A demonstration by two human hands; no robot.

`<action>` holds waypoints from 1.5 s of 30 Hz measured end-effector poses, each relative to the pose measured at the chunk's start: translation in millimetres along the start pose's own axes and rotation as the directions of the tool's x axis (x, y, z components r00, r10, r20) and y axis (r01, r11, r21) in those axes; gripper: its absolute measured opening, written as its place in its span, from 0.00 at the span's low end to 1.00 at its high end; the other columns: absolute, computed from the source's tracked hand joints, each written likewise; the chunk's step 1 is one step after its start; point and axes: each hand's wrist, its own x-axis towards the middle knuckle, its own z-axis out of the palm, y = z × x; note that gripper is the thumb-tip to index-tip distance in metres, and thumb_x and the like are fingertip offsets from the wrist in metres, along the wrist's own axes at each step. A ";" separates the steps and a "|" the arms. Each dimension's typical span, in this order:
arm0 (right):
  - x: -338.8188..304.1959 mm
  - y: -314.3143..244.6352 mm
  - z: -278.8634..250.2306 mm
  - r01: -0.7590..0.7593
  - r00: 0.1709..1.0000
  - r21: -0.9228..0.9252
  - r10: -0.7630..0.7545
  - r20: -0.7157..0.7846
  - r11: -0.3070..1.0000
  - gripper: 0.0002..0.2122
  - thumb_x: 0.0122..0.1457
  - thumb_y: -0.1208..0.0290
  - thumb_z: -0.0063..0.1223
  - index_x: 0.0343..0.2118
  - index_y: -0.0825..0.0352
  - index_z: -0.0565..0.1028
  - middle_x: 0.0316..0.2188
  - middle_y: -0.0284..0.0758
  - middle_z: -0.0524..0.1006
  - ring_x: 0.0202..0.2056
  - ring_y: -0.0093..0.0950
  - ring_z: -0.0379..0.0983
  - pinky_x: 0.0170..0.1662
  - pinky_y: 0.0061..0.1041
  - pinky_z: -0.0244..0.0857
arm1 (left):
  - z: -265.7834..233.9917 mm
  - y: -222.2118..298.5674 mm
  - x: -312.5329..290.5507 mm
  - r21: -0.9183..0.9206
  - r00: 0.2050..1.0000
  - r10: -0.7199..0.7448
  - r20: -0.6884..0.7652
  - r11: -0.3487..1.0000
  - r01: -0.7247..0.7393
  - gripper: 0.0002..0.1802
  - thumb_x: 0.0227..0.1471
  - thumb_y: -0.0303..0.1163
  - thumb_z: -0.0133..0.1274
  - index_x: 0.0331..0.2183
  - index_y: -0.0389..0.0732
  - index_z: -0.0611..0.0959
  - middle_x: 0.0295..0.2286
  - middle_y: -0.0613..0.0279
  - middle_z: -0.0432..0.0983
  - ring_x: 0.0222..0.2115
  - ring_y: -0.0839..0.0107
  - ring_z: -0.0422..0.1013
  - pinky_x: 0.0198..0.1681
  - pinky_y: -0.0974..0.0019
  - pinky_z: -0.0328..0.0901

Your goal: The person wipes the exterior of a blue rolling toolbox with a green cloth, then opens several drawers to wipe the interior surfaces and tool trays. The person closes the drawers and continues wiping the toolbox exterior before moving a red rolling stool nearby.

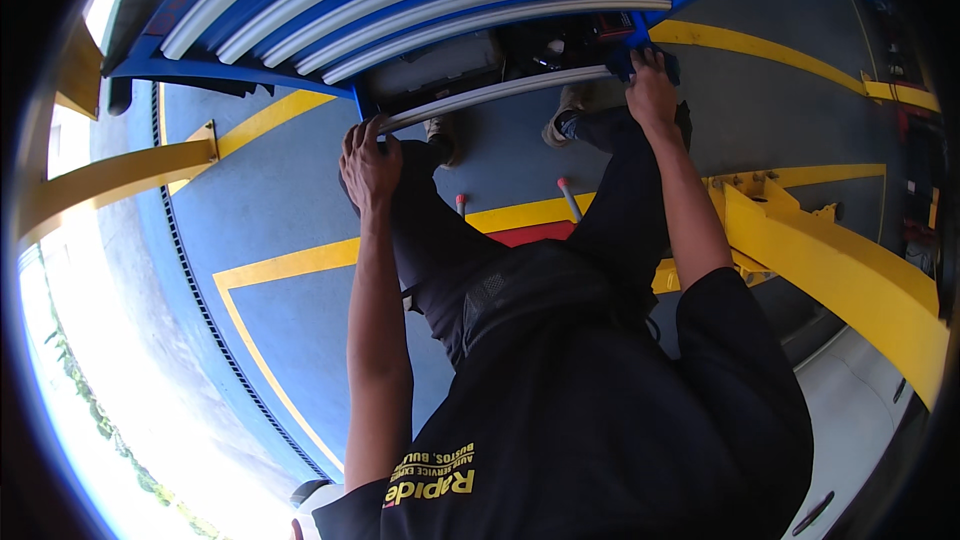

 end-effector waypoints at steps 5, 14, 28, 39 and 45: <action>-20.8 3.2 -10.2 -0.005 0.997 -0.058 0.010 0.077 0.998 0.31 0.59 0.80 0.62 0.68 0.64 0.71 0.70 0.48 0.69 0.72 0.53 0.61 0.68 0.45 0.69 | -11.8 -14.3 -16.4 -0.041 0.997 0.065 0.042 0.997 -0.064 0.18 0.63 0.43 0.61 0.53 0.54 0.89 0.51 0.59 0.85 0.57 0.55 0.77 0.63 0.49 0.67; -77.4 -3.0 4.0 -0.032 0.998 -0.023 0.031 -0.046 0.999 0.32 0.59 0.82 0.61 0.69 0.67 0.71 0.70 0.53 0.67 0.73 0.55 0.59 0.72 0.43 0.65 | -21.4 -40.7 -37.5 -0.077 0.985 0.030 0.168 0.997 -0.017 0.18 0.60 0.50 0.66 0.47 0.52 0.91 0.44 0.62 0.87 0.50 0.58 0.80 0.61 0.51 0.65; -90.2 -24.0 14.4 0.059 0.983 0.152 -0.031 -0.183 0.987 0.24 0.63 0.75 0.63 0.63 0.64 0.78 0.65 0.48 0.76 0.70 0.49 0.68 0.68 0.43 0.68 | -20.8 -38.9 -31.9 -0.107 0.983 -0.009 0.185 0.994 0.029 0.18 0.58 0.52 0.67 0.42 0.51 0.92 0.39 0.61 0.87 0.45 0.57 0.81 0.60 0.51 0.66; -105.8 -137.5 18.4 0.345 0.938 0.322 -0.312 -0.150 0.882 0.18 0.61 0.69 0.68 0.54 0.62 0.85 0.58 0.36 0.83 0.62 0.41 0.76 0.65 0.37 0.72 | -25.6 -31.5 -29.7 -0.097 0.978 -0.037 0.207 0.994 0.058 0.19 0.59 0.52 0.67 0.43 0.50 0.92 0.39 0.61 0.88 0.46 0.57 0.81 0.61 0.50 0.66; -94.2 -133.2 17.7 0.531 0.845 0.470 -0.484 -0.228 0.705 0.17 0.59 0.71 0.71 0.52 0.63 0.86 0.55 0.34 0.84 0.57 0.38 0.79 0.60 0.37 0.75 | -20.0 -39.8 -29.3 -0.103 0.980 -0.021 0.197 0.994 0.042 0.20 0.59 0.53 0.67 0.43 0.49 0.92 0.39 0.60 0.88 0.45 0.57 0.81 0.61 0.51 0.66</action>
